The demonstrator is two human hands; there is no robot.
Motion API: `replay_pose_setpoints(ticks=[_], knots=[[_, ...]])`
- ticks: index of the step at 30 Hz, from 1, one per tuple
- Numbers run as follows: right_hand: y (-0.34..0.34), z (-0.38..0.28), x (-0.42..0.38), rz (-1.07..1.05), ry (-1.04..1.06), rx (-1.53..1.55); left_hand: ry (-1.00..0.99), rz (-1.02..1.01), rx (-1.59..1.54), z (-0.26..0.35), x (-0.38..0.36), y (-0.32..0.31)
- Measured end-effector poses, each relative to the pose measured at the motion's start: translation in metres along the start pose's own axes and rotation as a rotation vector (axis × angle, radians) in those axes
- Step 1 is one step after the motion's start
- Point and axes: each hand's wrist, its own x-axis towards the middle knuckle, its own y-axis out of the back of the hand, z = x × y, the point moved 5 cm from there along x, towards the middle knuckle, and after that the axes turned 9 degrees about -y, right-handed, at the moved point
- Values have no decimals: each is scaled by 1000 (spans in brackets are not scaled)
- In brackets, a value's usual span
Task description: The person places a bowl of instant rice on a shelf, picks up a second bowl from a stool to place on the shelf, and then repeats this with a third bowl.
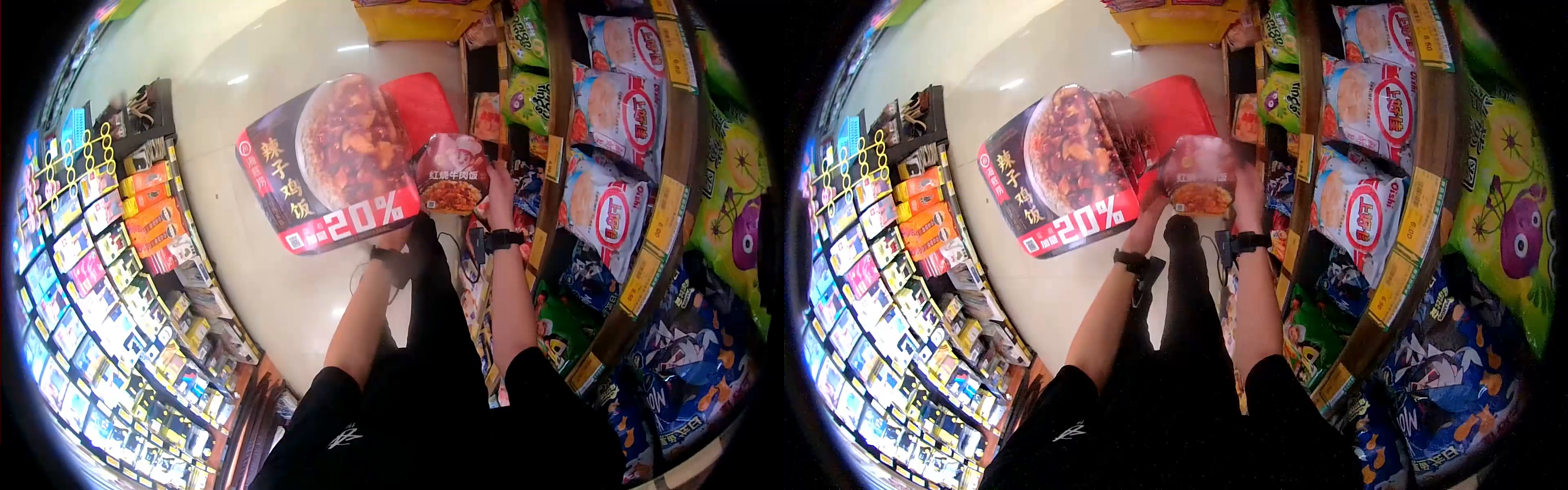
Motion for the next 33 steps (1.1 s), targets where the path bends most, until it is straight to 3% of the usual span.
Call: replay_pose_setpoints(ticks=[3, 5, 8, 10, 12, 13, 16, 17, 20, 23, 27, 30, 33], knots=[[2, 1, -4, 1, -34, 23, 26, -45, -16, 2, -2, -6], [5, -30, -39, 44, -42, 15, 30, -85, -21, 9, -7, -9], [26, -27, -73, 154, -16, 155, 8, -163, -14, 25, -20, -9], [37, -33, -112, 206, 23, 80, -23, -263, -18, 35, -27, -4], [49, -36, -154, 300, -7, 73, -114, -403, -23, 31, -36, -2], [51, -28, -170, 229, -55, 335, -182, -362, -73, 56, -53, -3], [65, -14, -243, 316, 171, 348, -424, -515, 410, 82, -93, 17], [69, -8, -271, 434, 104, 298, -402, -512, 344, 102, -116, 23], [71, 23, -332, 454, 138, 580, -596, -643, 554, 118, -154, 37], [60, 8, -417, 575, 208, 619, -546, -755, 501, 135, -200, 44], [66, 70, -492, 701, 254, 838, -692, -941, 766, 147, -259, 43], [85, 116, -535, 810, 222, 847, -564, -1107, 718, 95, -262, 34], [82, 148, -602, 921, 184, 1014, -470, -1260, 617, 70, -316, 28]])
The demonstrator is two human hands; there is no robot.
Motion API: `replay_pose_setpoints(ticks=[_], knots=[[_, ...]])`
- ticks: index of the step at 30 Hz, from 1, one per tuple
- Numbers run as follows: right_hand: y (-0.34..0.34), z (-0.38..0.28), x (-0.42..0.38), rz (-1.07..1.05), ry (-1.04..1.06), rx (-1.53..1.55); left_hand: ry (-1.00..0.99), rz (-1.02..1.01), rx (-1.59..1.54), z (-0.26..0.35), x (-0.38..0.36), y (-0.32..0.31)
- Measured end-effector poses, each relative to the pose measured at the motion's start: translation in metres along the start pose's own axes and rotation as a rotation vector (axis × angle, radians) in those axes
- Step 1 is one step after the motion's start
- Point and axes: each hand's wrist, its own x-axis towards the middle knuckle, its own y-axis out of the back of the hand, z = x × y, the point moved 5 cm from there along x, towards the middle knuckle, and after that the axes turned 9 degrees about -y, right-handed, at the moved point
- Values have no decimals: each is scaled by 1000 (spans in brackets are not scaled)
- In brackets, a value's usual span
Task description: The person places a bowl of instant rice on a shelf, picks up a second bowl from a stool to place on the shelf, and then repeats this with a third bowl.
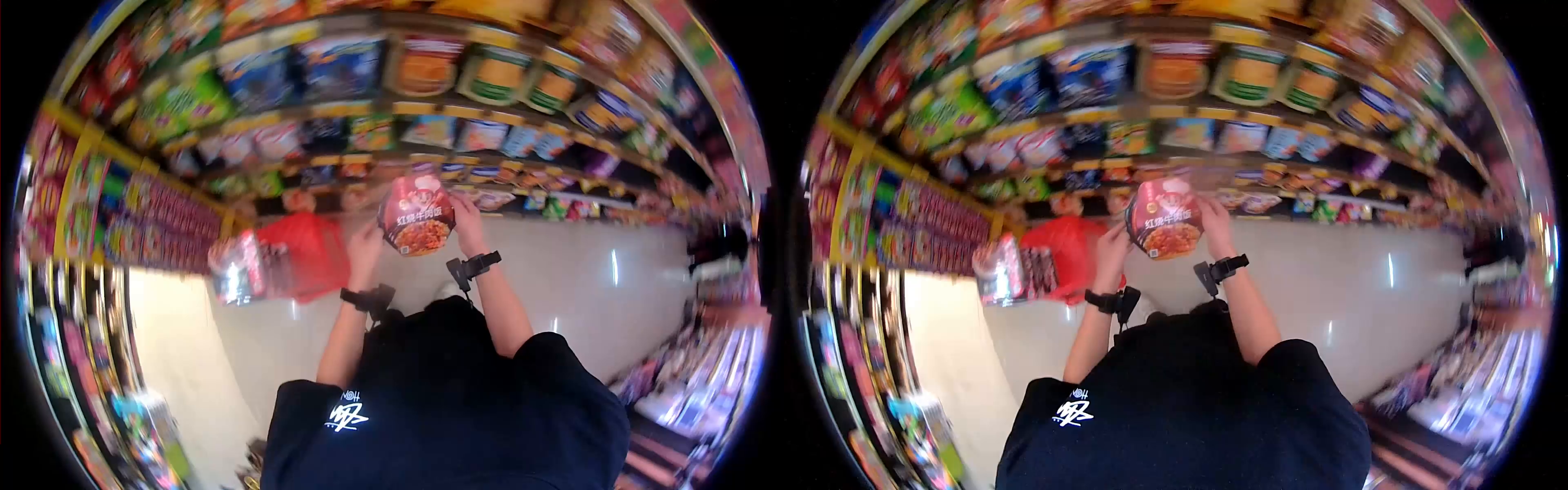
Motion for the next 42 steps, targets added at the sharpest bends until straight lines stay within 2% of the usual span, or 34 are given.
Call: replay_pose_setpoints(ticks=[3, 5, 6, 11, 12, 13, 14, 18, 21, 22, 24, 26, 29, 32, 35, 37, 42], knots=[[89, 9, -8, 85, 68, 136, -68, -173, -76, -4, -11, -78], [143, 14, -22, 178, -17, 130, -156, -254, -66, -3, -28, -127], [162, 16, -26, 219, -78, 124, -112, -317, -59, 0, -28, -147], [285, 0, -71, 261, -55, 96, 46, -513, -11, 20, -87, -255], [311, 5, -70, 239, 14, 168, 87, -511, -58, 23, -100, -276], [334, -2, -74, 270, 0, 58, 140, -507, -107, 32, -112, -298], [359, -2, -77, 288, -3, 72, 174, -510, -102, 38, -125, -319], [436, -21, -108, 298, -5, 226, 141, -581, -107, 56, -160, -404], [486, -34, -120, 409, 20, 234, 66, -589, -102, 71, -182, -464], [504, -37, -126, 432, 15, 250, 30, -727, -69, 57, -174, -483], [529, -49, -136, 475, 7, 303, 39, -705, -86, 72, -183, -517], [557, -46, -129, 515, 96, 349, 63, -728, -54, 81, -184, -547], [598, -44, -117, 636, 146, 379, 11, -826, -124, 95, -184, -600], [635, -69, -113, 723, 165, 388, -84, -844, -67, 96, -168, -656], [673, -101, -103, 783, 254, 420, -140, -876, -206, 112, -162, -725], [704, -122, -81, 713, 257, 390, -151, -846, 15, 127, -154, -767], [783, -168, -13, 667, 282, 494, 38, -759, -258, 147, -123, -851]])
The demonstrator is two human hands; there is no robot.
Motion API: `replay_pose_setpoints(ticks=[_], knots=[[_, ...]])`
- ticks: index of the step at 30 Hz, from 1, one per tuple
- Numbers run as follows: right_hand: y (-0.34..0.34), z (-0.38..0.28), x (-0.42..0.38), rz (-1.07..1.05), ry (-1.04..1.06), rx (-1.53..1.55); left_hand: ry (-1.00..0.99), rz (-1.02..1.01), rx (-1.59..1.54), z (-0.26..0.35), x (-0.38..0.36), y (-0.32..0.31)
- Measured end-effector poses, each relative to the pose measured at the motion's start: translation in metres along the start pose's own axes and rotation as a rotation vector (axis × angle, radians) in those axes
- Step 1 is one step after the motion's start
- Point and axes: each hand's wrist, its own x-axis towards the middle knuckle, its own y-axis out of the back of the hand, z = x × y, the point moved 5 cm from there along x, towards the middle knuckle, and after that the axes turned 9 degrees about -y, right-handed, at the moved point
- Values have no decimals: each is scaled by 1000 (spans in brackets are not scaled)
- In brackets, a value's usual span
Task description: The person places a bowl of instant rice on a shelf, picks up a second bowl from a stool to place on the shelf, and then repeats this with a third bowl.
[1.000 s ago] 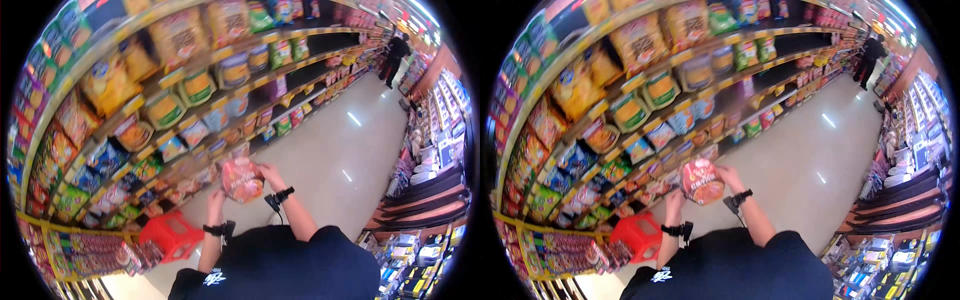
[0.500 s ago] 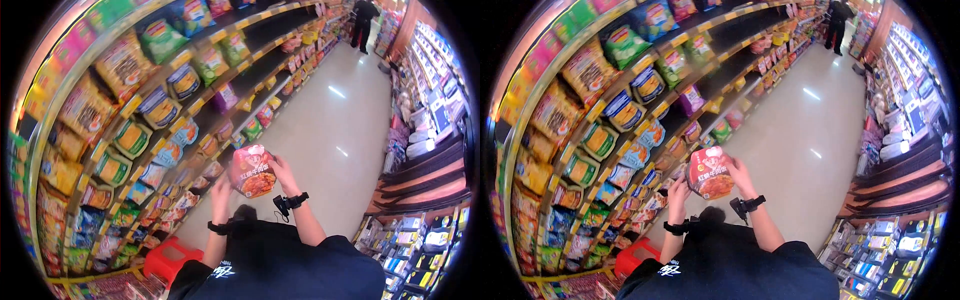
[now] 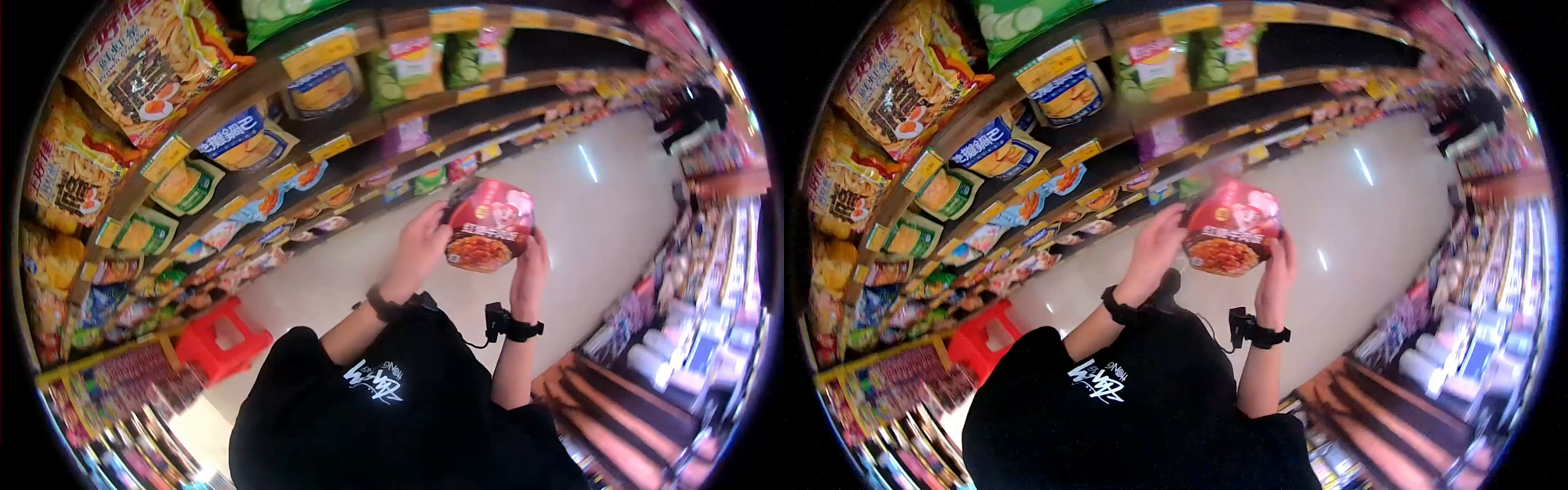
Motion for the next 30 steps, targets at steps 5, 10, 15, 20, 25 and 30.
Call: replay_pose_setpoints(ticks=[5, 10, 15, 20, 25, 30], knots=[[-24, -27, 76, -109, -24, -8, -130, 114, -24, -7, 59, -19], [-41, -48, 127, -231, -95, -8, -191, 239, 59, 6, 93, -37], [-40, -75, 179, -387, -171, -23, -201, 339, 173, -4, 116, -70], [-22, -128, 218, -534, -168, -127, -323, 527, 155, 23, 105, -144], [4, -175, 266, -725, -55, -202, -359, 568, 260, 14, 129, -214], [20, -216, 311, -802, -1, -332, -417, 545, 228, 8, 161, -275]])
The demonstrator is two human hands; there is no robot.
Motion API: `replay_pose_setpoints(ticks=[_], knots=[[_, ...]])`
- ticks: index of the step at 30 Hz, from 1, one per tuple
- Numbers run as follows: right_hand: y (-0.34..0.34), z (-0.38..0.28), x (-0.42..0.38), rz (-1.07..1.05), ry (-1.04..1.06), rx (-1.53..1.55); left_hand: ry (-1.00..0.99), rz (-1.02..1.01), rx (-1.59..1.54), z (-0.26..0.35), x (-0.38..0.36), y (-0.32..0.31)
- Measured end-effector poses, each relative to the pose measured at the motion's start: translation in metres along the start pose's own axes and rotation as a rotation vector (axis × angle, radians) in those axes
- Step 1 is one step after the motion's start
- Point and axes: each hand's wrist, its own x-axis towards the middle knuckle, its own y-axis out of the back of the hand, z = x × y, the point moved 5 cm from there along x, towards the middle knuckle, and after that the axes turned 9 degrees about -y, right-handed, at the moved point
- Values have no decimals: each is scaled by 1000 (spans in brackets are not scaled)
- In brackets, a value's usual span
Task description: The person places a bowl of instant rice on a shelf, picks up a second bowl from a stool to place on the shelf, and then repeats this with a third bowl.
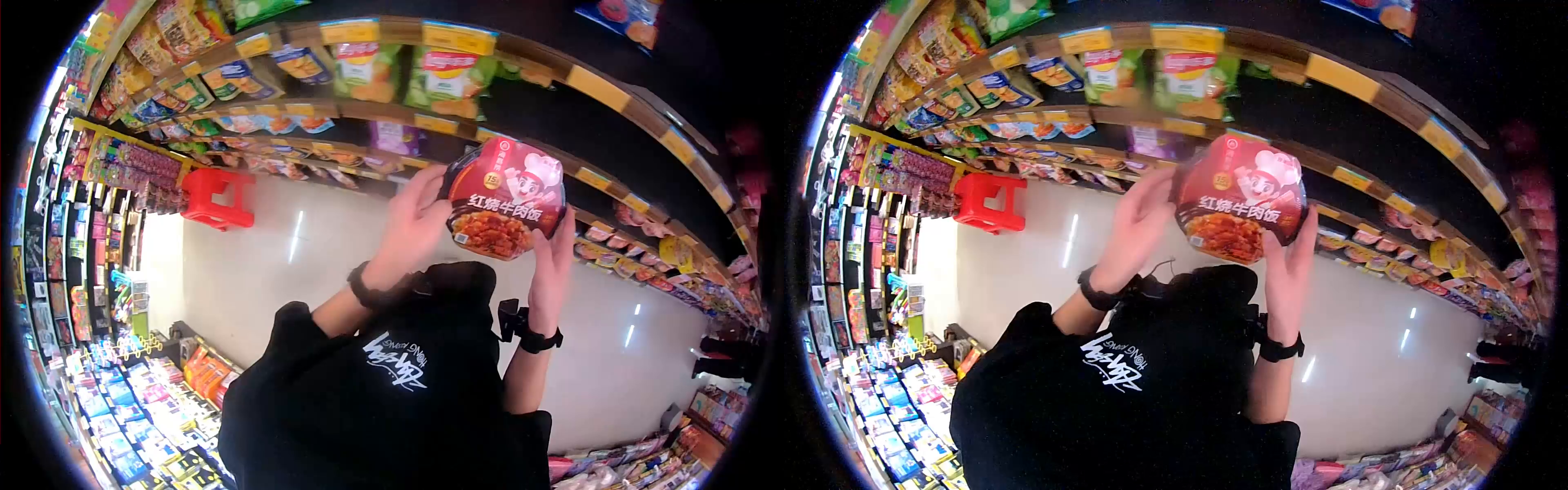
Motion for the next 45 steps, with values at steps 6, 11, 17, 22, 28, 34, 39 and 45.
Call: replay_pose_setpoints(ticks=[6, 11, 17, 22, 28, 34, 39, 45], knots=[[91, -23, 26, -34, -39, -11, 24, 3, 58, -15, 12, -93], [183, -43, 61, 8, 42, 3, -51, -69, -8, -43, 41, -188], [293, -62, 100, 61, 34, -34, 29, -48, -64, -74, 65, -302], [358, -81, 117, 116, -3, -42, 36, -15, -61, -72, 68, -383], [457, -89, 117, 114, 9, -6, 33, -18, 22, -77, 38, -476], [558, -116, 122, 42, 42, -3, 14, 17, -57, -82, 12, -577], [617, -134, 131, -45, 20, 5, 7, 87, -151, -90, -9, -639], [679, -146, 191, -89, 38, -77, 43, 175, -188, -108, 1, -705]])
